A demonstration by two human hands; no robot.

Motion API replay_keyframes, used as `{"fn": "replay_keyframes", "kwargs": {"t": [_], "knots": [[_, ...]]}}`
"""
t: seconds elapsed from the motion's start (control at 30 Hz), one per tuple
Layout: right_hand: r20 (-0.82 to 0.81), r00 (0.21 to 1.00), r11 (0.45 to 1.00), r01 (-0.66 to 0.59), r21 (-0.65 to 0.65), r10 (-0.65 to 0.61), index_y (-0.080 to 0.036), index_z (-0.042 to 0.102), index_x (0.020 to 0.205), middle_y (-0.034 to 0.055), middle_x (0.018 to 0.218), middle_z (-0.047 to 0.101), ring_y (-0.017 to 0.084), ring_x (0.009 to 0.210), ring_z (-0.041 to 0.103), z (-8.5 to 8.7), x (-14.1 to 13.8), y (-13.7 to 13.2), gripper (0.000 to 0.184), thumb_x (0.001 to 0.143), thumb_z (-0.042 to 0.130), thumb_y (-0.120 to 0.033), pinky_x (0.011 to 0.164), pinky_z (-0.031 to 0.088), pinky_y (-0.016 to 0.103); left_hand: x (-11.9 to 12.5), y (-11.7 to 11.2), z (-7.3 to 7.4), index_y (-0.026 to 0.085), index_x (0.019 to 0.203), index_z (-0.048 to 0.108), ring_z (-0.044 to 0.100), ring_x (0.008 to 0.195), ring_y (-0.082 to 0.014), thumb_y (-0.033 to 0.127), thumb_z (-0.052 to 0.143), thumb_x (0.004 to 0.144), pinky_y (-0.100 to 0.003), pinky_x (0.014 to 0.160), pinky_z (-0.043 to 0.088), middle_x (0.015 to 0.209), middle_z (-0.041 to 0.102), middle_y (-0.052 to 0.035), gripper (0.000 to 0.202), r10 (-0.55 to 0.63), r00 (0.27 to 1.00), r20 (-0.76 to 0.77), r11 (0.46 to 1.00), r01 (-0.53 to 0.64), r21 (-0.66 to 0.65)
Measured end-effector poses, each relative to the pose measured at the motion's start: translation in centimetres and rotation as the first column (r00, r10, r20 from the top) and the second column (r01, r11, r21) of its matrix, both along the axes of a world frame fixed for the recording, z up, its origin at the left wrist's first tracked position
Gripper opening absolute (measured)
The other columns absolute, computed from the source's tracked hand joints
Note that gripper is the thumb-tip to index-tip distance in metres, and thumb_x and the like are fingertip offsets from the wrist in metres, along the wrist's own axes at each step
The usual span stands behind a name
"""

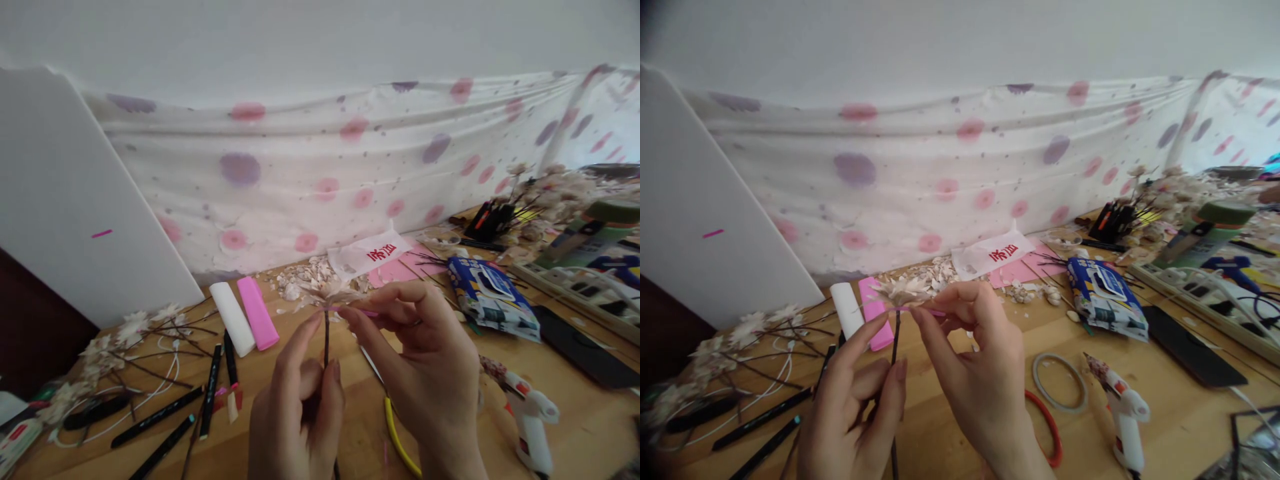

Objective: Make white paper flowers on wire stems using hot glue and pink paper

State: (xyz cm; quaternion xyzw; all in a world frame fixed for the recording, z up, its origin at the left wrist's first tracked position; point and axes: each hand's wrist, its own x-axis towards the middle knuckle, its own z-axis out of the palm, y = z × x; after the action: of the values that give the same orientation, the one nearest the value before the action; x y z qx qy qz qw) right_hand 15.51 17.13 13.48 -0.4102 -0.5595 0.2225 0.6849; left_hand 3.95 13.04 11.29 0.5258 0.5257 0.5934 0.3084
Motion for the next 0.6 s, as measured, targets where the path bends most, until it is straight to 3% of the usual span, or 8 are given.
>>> {"fn": "replay_keyframes", "kwargs": {"t": [0.2, 0.6], "knots": [[-0.007, 1.0, 0.999, -0.003, 0.037, 0.003, -0.028, 0.062, 0.093, -0.0044, 0.078, 0.073, 0.015, 0.072, 0.076, 0.07, -0.08, 0.0, 0.022, 0.085, 0.078, -0.016, 0.059, 0.062, 0.02, -0.1, -0.06, 0.15, 0.029, 0.131, 0.068, 0.041, 0.043, -0.0133, 0.04, 0.065, 0.092, -0.022, 0.044, 0.037, 0.049, 0.054, 0.005, 0.041, -0.013, 1.0, -0.014, 1.0, 0.013, -0.005], [0.029, 1.0, 0.999, -0.005, 0.035, 0.004, -0.027, 0.06, 0.095, -0.0023, 0.08, 0.074, 0.017, 0.075, 0.077, 0.08, 0.06, -0.05, 0.02, 0.086, 0.077, -0.02, 0.057, 0.062, 0.023, -0.15, -0.21, 0.36, 0.027, 0.13, 0.07, 0.038, 0.044, -0.0127, 0.036, 0.064, 0.093, -0.021, 0.043, 0.034, 0.049, 0.046, 0.0065, 0.039, -0.019, 1.0, -0.013, 1.0, 0.019, 0.02]]}}
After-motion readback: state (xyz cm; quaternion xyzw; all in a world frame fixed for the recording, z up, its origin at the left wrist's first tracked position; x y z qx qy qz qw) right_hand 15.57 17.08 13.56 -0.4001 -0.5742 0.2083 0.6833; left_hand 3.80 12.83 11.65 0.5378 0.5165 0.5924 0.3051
